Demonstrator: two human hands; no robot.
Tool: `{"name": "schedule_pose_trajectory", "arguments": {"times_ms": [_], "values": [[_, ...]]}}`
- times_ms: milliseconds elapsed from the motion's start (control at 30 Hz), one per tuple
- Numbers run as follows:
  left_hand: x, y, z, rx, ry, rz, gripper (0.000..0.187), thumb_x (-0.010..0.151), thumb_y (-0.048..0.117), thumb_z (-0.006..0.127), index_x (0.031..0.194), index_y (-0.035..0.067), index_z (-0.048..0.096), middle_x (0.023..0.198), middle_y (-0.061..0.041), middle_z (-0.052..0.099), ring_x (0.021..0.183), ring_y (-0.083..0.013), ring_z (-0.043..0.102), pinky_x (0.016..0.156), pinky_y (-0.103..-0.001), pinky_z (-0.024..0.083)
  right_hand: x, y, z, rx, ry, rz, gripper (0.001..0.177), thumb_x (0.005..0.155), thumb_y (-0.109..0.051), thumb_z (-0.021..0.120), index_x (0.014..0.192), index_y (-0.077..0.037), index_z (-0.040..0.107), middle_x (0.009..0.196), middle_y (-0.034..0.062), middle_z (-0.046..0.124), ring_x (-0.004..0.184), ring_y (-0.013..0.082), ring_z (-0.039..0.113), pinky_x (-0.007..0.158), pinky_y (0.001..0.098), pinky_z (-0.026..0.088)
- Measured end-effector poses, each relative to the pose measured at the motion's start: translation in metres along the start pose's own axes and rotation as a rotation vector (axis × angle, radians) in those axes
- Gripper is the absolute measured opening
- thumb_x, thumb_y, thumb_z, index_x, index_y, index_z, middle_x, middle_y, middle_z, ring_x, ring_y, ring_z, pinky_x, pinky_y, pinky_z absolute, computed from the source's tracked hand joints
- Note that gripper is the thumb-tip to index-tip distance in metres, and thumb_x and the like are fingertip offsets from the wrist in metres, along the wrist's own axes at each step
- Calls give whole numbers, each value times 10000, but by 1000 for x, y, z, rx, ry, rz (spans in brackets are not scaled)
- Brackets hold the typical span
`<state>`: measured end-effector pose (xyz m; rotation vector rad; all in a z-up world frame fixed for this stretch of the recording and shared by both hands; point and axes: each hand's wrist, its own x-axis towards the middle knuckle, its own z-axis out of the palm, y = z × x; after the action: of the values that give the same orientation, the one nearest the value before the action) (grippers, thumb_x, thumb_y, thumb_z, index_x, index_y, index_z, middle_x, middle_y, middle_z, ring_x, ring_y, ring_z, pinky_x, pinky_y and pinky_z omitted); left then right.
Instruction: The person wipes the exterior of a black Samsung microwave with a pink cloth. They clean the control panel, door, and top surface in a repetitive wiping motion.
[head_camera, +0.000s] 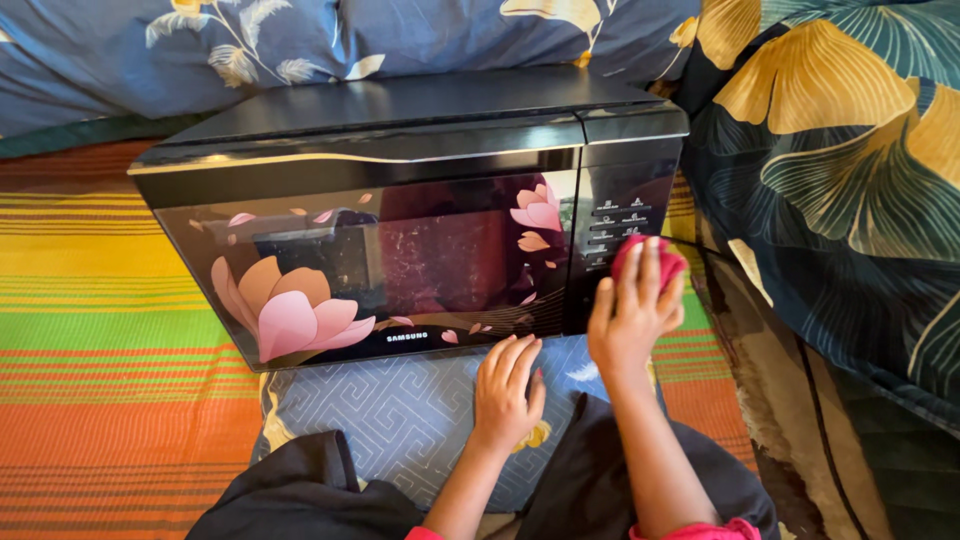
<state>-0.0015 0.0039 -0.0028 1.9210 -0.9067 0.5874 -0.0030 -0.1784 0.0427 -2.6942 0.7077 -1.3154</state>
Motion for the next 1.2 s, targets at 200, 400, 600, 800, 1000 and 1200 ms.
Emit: {"name": "schedule_pose_trajectory", "arguments": {"times_ms": [200, 400, 600, 800, 1000, 1200], "values": [[33, 12, -10, 59, -9, 91, 434, 886, 114, 676, 1315, 56, 641, 1337, -89, 643, 1269, -317, 583, 1042, -472, 416, -9, -23, -4, 27, -69, -104, 508, 1000, -289, 615, 1460, -73, 617, 1593, 83, 501, 1442, 441, 347, 1118, 528, 240], [140, 6, -16, 198, 176, 188, 440, 966, 191, 672, 1393, 107, 610, 1420, -72, 595, 1349, -311, 554, 1102, -476, 398, -13, -41, -10, 31, -48, -315, 464, 898, -225, 621, 1346, -127, 687, 1506, 35, 570, 1376, 367, 414, 1091, 518, 264], [227, 5, -35, 396, 199, 144, 634, 947, 318, 663, 1527, 113, 510, 1622, -148, 396, 1515, -341, 391, 1246, -586, 181, 1, -38, -21, -11, -16, -303, 390, 978, -159, 633, 1361, -159, 711, 1486, -22, 602, 1375, 294, 459, 1098, 453, 288], [245, -2, -36, 386, 104, 110, 656, 924, 439, 686, 1434, 47, 554, 1482, -143, 522, 1428, -366, 435, 1228, -626, 129, 2, -24, -22, 40, -4, -168, 391, 976, -159, 652, 1364, -142, 699, 1488, -5, 618, 1375, 326, 490, 1078, 443, 300], [240, -11, -32, 348, 152, 152, 500, 1010, 376, 626, 1396, 61, 584, 1416, -130, 590, 1385, -335, 488, 1213, -538, 249, 5, 7, -12, 11, 12, -43, 438, 999, -152, 632, 1435, -120, 658, 1539, 40, 577, 1339, 389, 497, 1089, 486, 322], [240, -20, -25, 370, 191, 166, 438, 1022, 330, 594, 1393, 98, 592, 1411, -101, 600, 1378, -302, 500, 1196, -508, 282, 14, 42, -4, 167, 27, 60, 484, 972, -33, 614, 1454, -73, 630, 1550, 69, 581, 1240, 392, 527, 1058, 489, 378]]}}
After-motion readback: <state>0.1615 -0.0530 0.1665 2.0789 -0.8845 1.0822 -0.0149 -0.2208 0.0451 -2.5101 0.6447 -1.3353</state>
